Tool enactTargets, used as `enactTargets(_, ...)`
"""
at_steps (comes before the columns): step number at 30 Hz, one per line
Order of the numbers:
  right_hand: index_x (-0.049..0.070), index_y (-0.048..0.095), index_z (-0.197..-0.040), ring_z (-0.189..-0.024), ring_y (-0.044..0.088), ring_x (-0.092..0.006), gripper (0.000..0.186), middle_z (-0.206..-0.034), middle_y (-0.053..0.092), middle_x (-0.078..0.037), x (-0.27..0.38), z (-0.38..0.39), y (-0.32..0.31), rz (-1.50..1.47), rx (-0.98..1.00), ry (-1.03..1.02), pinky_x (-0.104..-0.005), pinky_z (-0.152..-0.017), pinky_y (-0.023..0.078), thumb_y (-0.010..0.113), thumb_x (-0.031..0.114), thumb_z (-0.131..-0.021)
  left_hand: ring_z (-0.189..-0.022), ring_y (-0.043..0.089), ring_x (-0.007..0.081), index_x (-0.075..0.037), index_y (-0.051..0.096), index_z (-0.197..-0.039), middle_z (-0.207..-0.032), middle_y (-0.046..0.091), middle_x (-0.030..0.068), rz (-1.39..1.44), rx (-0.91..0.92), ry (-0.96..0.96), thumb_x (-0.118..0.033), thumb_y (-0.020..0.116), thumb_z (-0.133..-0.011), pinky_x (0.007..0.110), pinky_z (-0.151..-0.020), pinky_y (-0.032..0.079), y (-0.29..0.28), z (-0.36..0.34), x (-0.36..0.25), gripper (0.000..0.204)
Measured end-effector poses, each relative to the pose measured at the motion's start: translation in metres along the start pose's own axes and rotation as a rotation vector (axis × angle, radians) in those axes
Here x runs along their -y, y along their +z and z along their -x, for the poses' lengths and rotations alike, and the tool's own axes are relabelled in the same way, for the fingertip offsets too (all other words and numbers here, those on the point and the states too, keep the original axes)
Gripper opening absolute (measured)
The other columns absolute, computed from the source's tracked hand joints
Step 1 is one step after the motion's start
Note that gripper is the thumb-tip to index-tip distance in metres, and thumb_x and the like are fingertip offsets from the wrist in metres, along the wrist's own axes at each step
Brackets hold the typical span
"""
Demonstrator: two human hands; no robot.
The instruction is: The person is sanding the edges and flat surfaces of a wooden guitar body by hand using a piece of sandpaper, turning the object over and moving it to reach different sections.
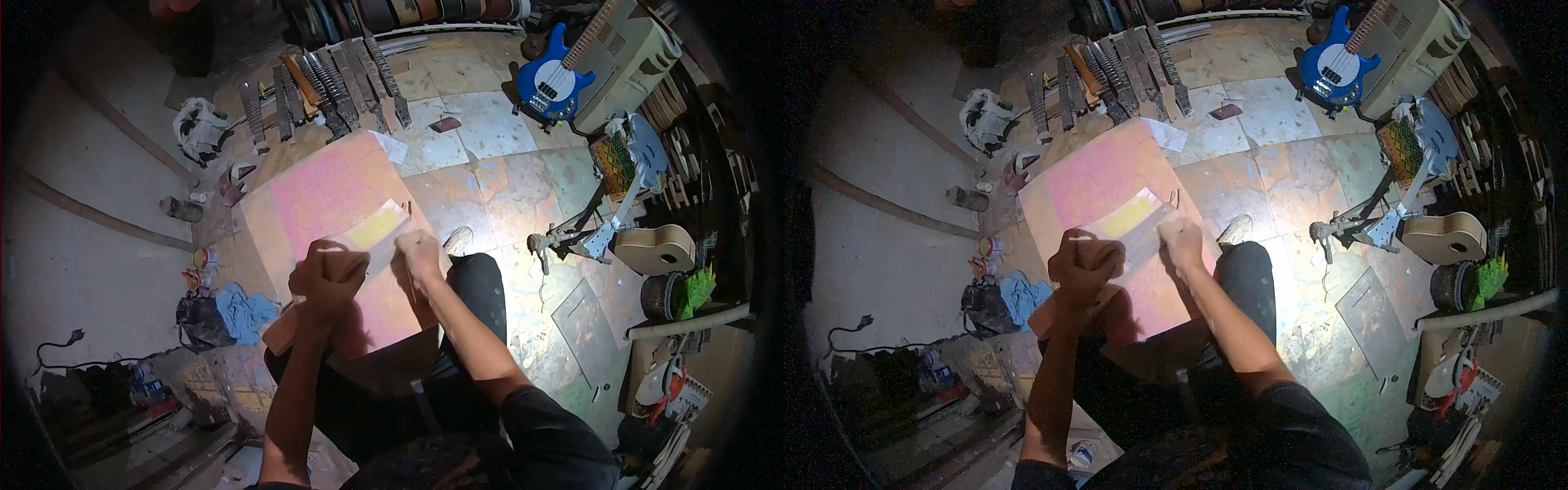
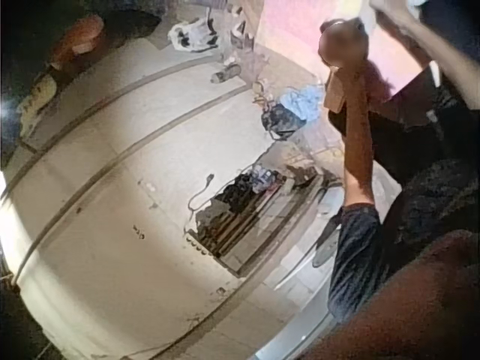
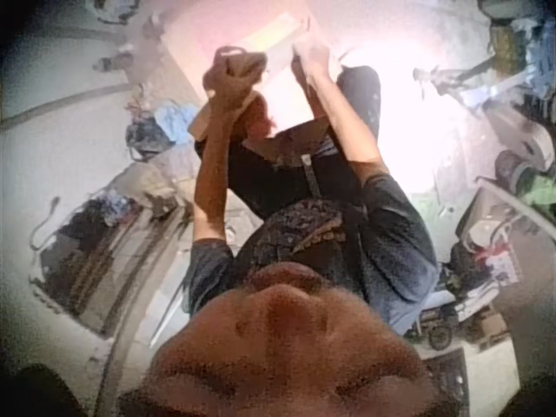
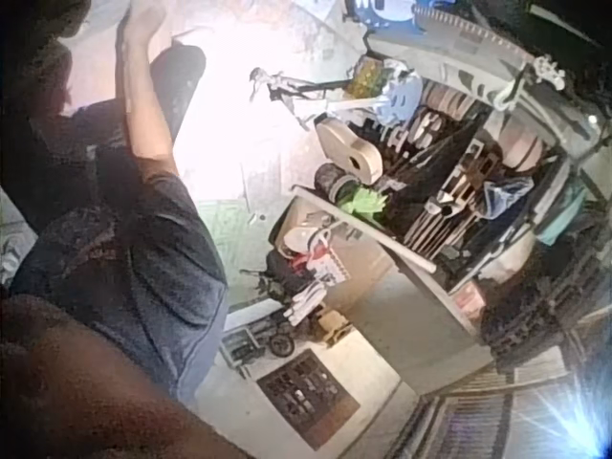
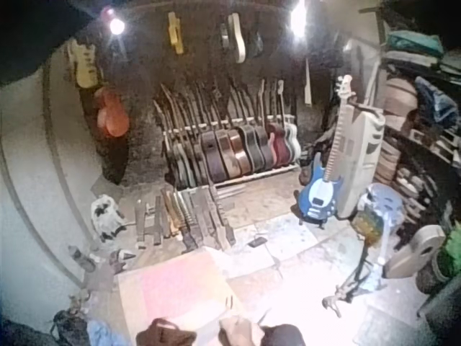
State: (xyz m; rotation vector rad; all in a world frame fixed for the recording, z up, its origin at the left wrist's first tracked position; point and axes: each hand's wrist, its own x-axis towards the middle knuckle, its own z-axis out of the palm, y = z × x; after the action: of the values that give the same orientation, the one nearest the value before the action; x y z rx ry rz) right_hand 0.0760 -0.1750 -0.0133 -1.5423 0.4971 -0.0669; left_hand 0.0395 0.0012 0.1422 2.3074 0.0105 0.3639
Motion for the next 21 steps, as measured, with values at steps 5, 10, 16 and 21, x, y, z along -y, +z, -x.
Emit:
enactTargets(5,0.002,0.063,-0.068,-0.052,0.051,-0.0136,0.024,-0.062,0.057,0.002,0.024,-0.014,-0.007,-0.156,-0.134,0.124,-0.0349,-0.049,0.041,0.071,0.017,-0.084,-0.074,0.072,0.0343,-0.015,0.064,-0.098,-0.082,0.072,0.0089,-0.046,0.025,-0.021,-0.033,0.092,-0.066,0.044,-0.070,0.058,-0.002,0.002,-0.001,0.046)
enactTargets(10,0.001,0.065,-0.076,-0.071,0.060,-0.0142,0.023,-0.072,0.063,-0.004,-0.014,-0.030,-0.018,-0.036,0.003,0.221,-0.0326,-0.062,0.049,0.076,0.020,-0.083,-0.072,0.072,0.0342,-0.013,0.064,-0.097,-0.078,0.071,0.0099,-0.063,-0.004,0.061,-0.033,0.092,-0.067,0.042,-0.068,0.058,0.001,0.002,0.000,0.046)
enactTargets(16,0.004,0.060,-0.064,-0.058,0.050,-0.0123,0.026,-0.062,0.054,0.000,-0.028,-0.019,-0.007,-0.011,0.016,0.041,-0.0337,-0.052,0.041,0.071,0.016,-0.084,-0.073,0.074,0.0298,-0.011,0.064,-0.096,-0.080,0.073,0.0097,-0.016,0.024,0.022,-0.033,0.091,-0.071,0.039,-0.068,0.059,-0.004,-0.006,-0.010,0.043)
enactTargets(21,0.004,0.059,-0.064,-0.054,0.050,-0.0116,0.027,-0.062,0.054,0.001,-0.005,-0.003,-0.004,-0.062,0.041,0.046,-0.0333,-0.050,0.040,0.073,0.017,-0.084,-0.074,0.075,0.0287,-0.011,0.064,-0.098,-0.081,0.074,0.0097,-0.034,-0.018,0.067,-0.032,0.090,-0.072,0.038,-0.069,0.059,-0.007,-0.004,-0.010,0.042)
